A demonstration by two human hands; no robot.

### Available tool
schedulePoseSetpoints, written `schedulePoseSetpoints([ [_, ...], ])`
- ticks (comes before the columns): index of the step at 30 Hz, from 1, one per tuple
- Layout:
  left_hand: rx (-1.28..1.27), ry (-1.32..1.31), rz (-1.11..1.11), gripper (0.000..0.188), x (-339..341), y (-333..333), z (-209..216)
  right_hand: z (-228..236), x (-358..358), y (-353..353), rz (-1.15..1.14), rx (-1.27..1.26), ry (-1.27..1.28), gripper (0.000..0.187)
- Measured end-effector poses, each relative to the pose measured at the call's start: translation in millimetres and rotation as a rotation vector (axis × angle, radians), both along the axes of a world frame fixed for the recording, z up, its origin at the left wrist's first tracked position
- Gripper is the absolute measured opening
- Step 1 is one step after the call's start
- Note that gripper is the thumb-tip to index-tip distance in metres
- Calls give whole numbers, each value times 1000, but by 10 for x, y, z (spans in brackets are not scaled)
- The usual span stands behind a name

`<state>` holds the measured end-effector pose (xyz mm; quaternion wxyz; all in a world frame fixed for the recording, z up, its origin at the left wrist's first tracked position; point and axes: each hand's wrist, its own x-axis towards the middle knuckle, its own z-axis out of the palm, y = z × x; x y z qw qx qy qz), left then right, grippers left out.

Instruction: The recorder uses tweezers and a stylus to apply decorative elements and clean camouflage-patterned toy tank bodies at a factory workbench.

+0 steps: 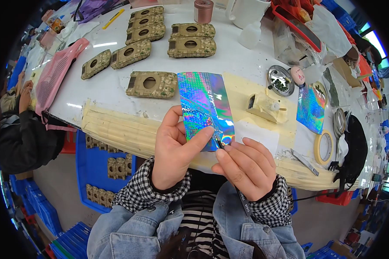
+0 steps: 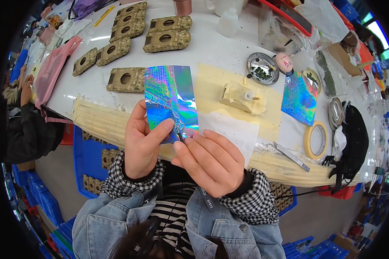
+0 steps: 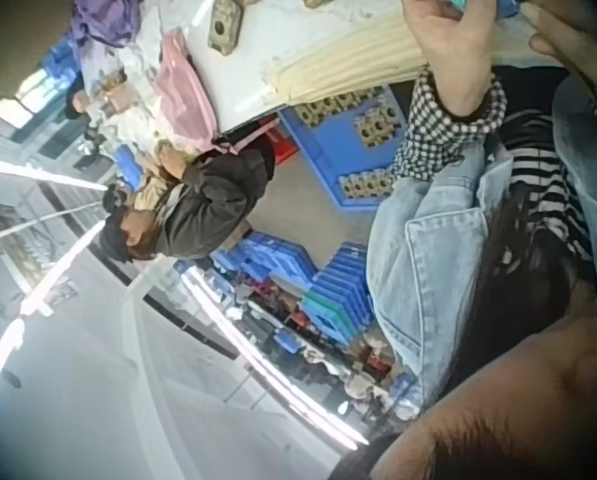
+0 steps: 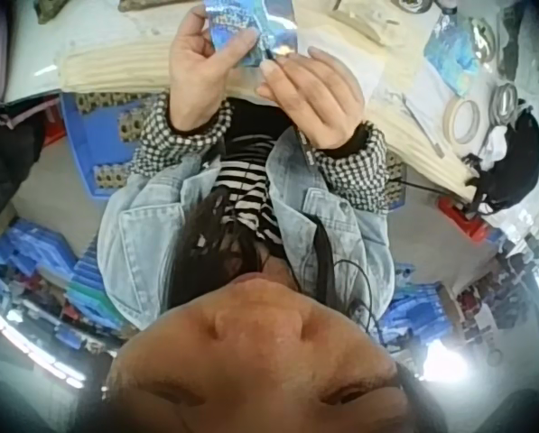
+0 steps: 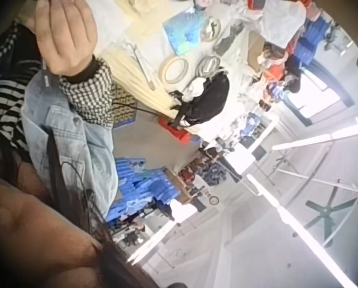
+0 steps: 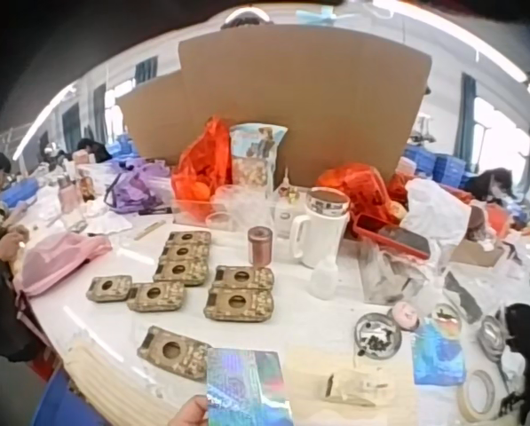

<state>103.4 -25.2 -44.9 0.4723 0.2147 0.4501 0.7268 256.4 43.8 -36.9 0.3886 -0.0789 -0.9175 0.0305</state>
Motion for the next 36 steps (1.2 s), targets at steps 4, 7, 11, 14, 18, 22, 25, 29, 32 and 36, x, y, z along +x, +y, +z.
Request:
schedulePoseSetpoints([
  [4,-18,-3,6,36,2,1,6,5,-1,0,-2,4,-2,29],
  [7,-16,-22,7,36,5,4,10,-3,0,2,-2,-6,7,29],
  [11,1,-21,7,38,6,-1,9,1,-5,8,0,-14,7,29],
  [14,18,-10,6,38,4,-4,-7,1,-5,10,3,-17,8,30],
  [18,14,-2,6,38,4,-4,-4,3,-4,8,7,-15,6,30],
  [22,23,-6,4,38,7,-5,-11,7,-3,13,14,-20,1,30],
  [25,35,9,10,38,5,-2,-17,8,0,10,13,-19,-3,30],
  [29,22,17,21,37,16,1,-19,7,8,10,13,-22,-6,31],
  [32,9,27,23,36,21,1,-14,21,17,6,9,-28,-16,31],
  [36,8,24,21,35,19,-3,-16,25,30,1,0,-49,-23,31],
])
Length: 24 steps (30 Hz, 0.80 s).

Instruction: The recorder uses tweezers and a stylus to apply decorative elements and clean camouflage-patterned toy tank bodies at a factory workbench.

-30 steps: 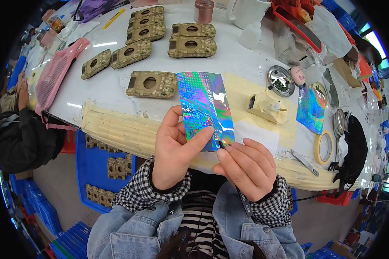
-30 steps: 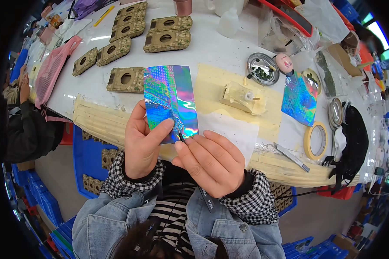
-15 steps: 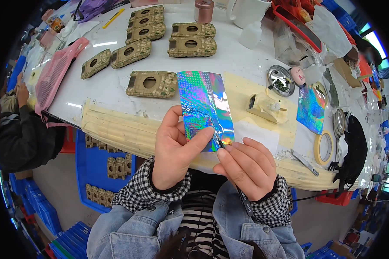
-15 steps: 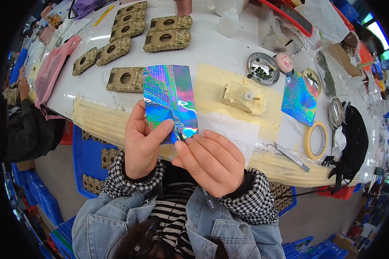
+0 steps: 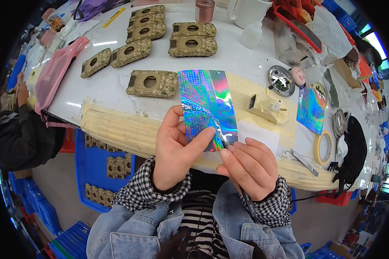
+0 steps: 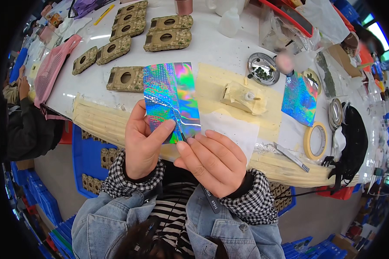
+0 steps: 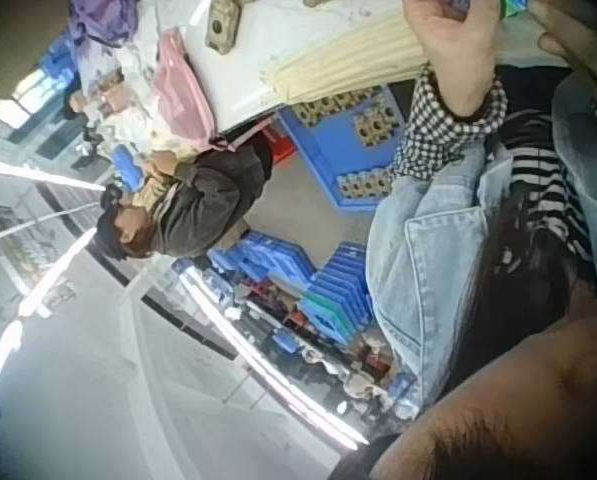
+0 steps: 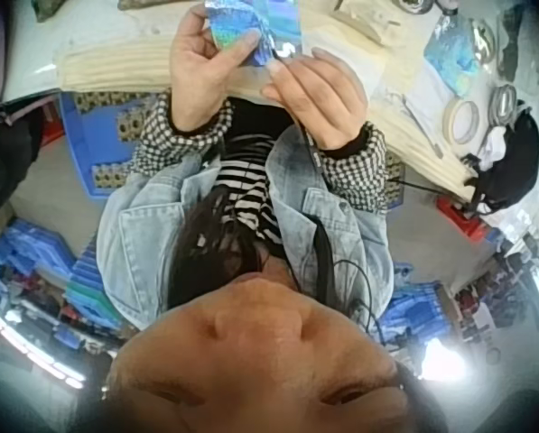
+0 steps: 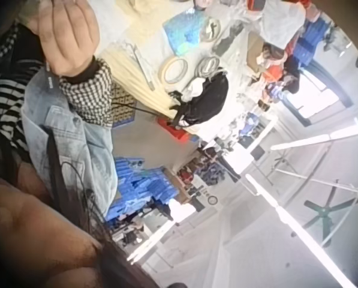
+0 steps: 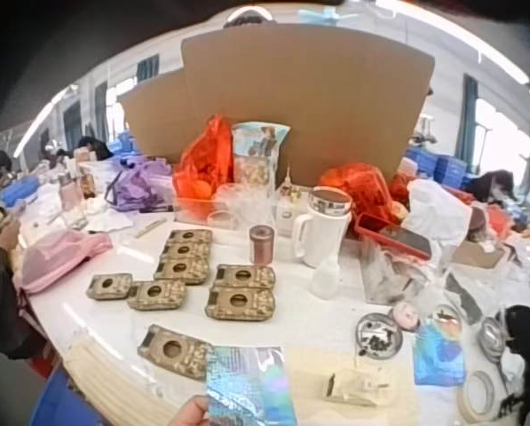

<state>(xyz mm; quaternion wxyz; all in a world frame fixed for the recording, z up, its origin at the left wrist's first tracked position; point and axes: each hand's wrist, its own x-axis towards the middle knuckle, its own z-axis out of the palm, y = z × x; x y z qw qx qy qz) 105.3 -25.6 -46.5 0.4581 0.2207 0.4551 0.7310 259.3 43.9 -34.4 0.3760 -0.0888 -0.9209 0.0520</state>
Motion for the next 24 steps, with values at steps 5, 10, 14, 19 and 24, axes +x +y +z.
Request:
schedulePoseSetpoints([
  [5,36,-3,32,35,12,21,-8,30,45,-9,-7,-30,8,31],
  [10,87,25,113,35,13,38,-65,54,213,47,-45,4,-123,29],
  [14,93,54,158,37,13,72,-83,-33,194,100,-74,43,-166,28],
  [19,124,30,162,37,-1,73,-128,-74,143,111,-74,17,-220,27],
  [24,115,13,155,37,-13,65,-132,4,125,115,-73,-34,-244,28],
])
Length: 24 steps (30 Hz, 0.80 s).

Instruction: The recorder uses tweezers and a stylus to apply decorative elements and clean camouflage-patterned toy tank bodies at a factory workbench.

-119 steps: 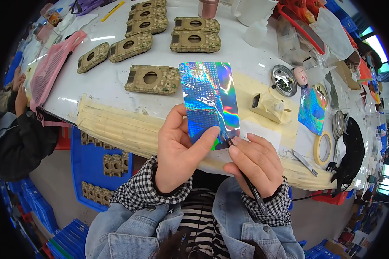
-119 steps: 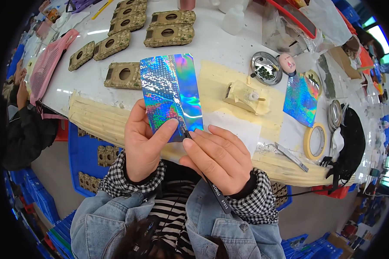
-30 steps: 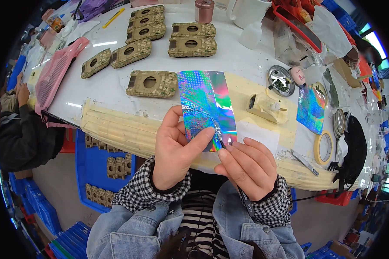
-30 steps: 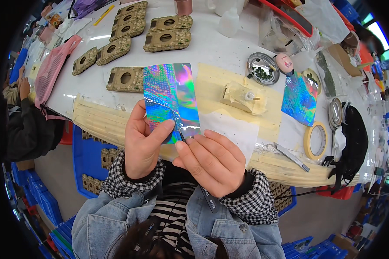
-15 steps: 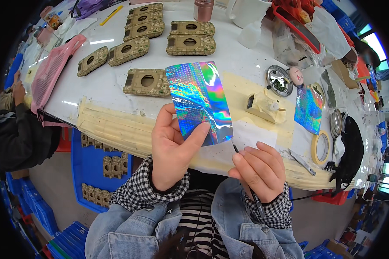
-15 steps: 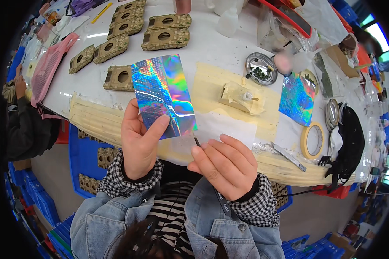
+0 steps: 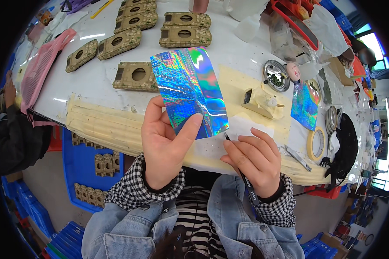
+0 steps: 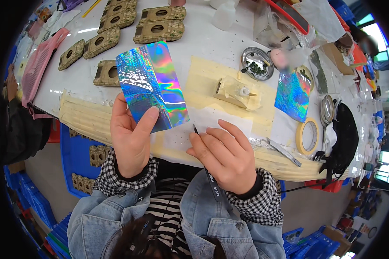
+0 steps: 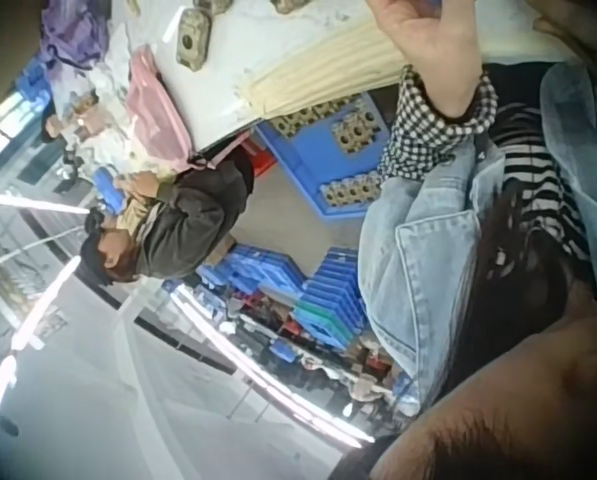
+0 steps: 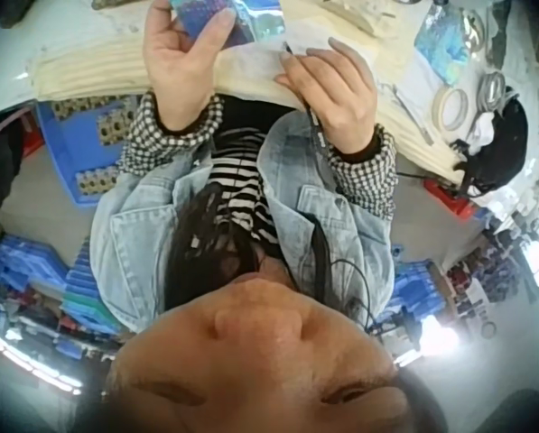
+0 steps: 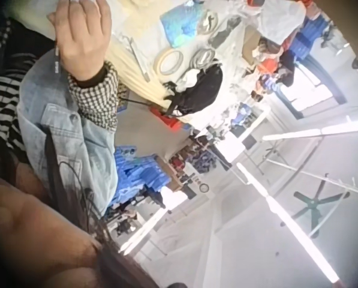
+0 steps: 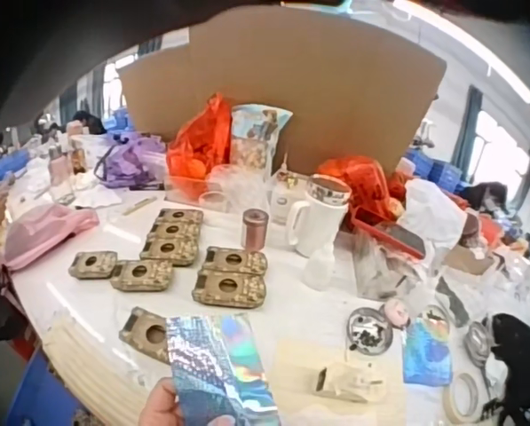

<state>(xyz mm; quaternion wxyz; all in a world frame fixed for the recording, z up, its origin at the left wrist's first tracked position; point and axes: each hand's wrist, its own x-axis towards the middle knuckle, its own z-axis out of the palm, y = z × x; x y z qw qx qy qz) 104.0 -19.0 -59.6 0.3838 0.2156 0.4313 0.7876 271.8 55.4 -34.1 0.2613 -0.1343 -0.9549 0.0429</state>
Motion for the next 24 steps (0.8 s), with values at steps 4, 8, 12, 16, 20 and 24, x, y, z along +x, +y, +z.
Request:
schedulePoseSetpoints([
  [4,16,-17,8,37,6,5,30,74,6,19,0,-49,-15,30],
  [8,43,17,8,36,3,-3,-3,90,40,23,-2,-60,9,32],
  [12,-21,-10,-49,35,-3,-11,57,194,110,-30,12,-85,131,33],
  [16,-35,-24,-128,34,-20,-24,102,255,36,-65,81,-69,204,34],
  [20,-14,-37,-161,33,-28,-19,110,211,-125,-38,145,-95,227,34],
  [24,-24,-15,-150,32,-31,-28,105,163,-209,-15,165,-120,207,35],
])
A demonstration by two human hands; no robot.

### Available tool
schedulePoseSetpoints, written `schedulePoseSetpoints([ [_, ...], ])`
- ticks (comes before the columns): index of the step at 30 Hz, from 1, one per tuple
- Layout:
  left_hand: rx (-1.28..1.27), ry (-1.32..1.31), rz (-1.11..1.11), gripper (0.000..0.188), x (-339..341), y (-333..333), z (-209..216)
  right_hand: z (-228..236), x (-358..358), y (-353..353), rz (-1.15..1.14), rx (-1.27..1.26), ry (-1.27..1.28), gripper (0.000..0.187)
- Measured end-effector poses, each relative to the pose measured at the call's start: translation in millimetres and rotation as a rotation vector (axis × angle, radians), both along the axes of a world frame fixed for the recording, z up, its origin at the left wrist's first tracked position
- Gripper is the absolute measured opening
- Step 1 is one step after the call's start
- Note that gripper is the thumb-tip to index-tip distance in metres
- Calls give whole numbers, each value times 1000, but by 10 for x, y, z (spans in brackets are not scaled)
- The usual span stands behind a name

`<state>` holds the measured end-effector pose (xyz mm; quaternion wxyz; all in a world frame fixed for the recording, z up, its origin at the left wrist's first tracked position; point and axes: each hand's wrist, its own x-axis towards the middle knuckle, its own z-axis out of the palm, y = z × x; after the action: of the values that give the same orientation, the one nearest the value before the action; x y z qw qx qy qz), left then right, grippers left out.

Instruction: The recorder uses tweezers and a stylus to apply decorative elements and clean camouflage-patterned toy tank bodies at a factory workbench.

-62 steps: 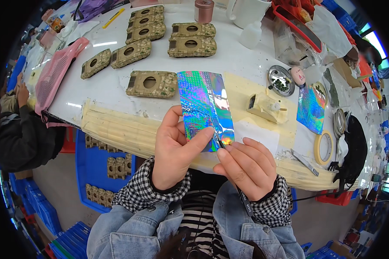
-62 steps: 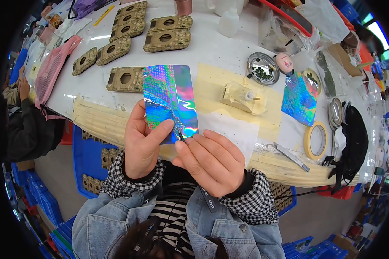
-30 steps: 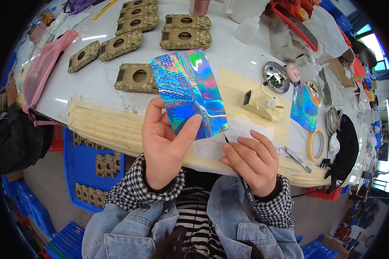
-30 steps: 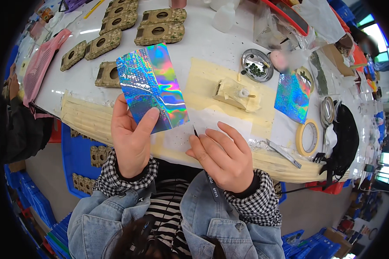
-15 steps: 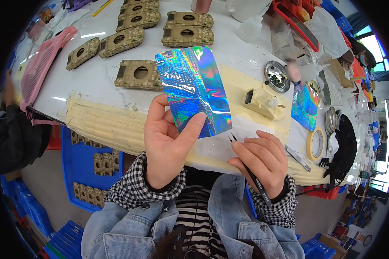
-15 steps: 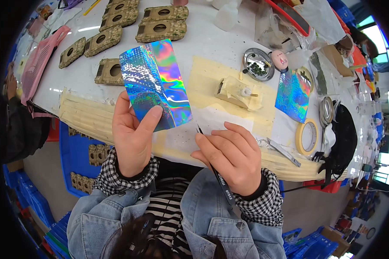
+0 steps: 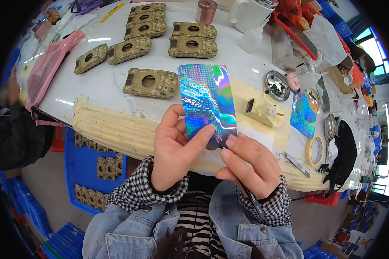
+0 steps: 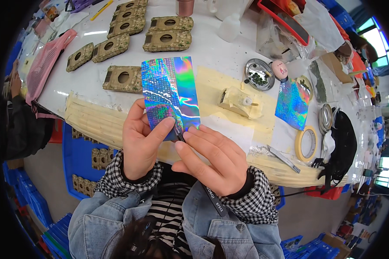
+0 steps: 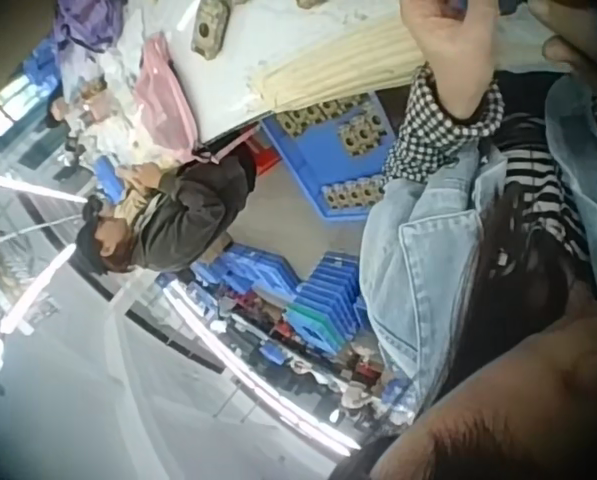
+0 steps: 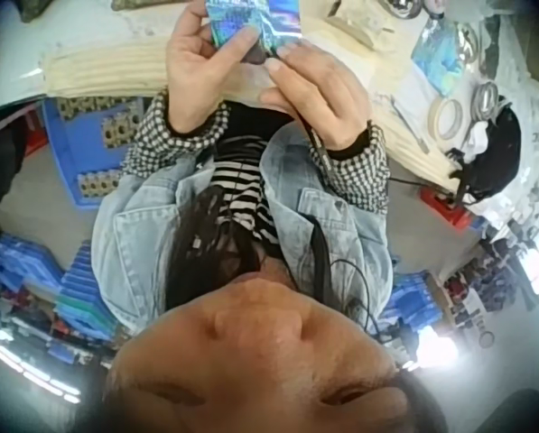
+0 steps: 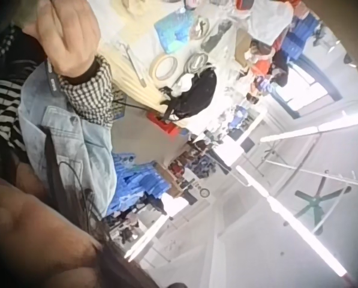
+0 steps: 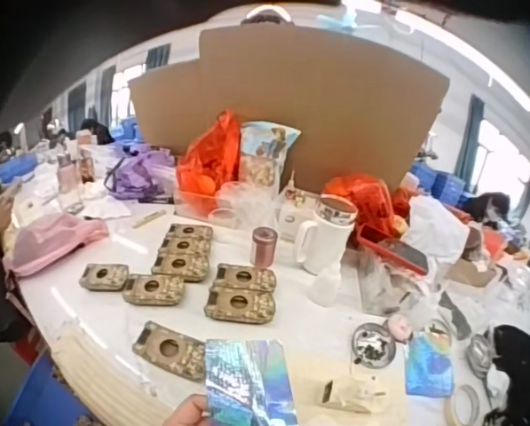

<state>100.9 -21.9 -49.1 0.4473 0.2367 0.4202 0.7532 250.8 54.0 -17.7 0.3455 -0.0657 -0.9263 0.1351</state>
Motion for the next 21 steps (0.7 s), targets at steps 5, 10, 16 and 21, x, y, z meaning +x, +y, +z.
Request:
schedulePoseSetpoints([
  [5,5,20,-7,33,2,-5,-2,-37,-3,4,-5,25,-1,35],
  [10,1,4,4,34,15,-5,14,-40,-2,7,4,30,-12,35],
  [16,-4,10,15,35,24,-2,12,-44,-6,-2,-7,27,-12,34],
  [21,0,31,24,36,25,-4,-7,-47,0,-3,-8,8,-9,34],
])
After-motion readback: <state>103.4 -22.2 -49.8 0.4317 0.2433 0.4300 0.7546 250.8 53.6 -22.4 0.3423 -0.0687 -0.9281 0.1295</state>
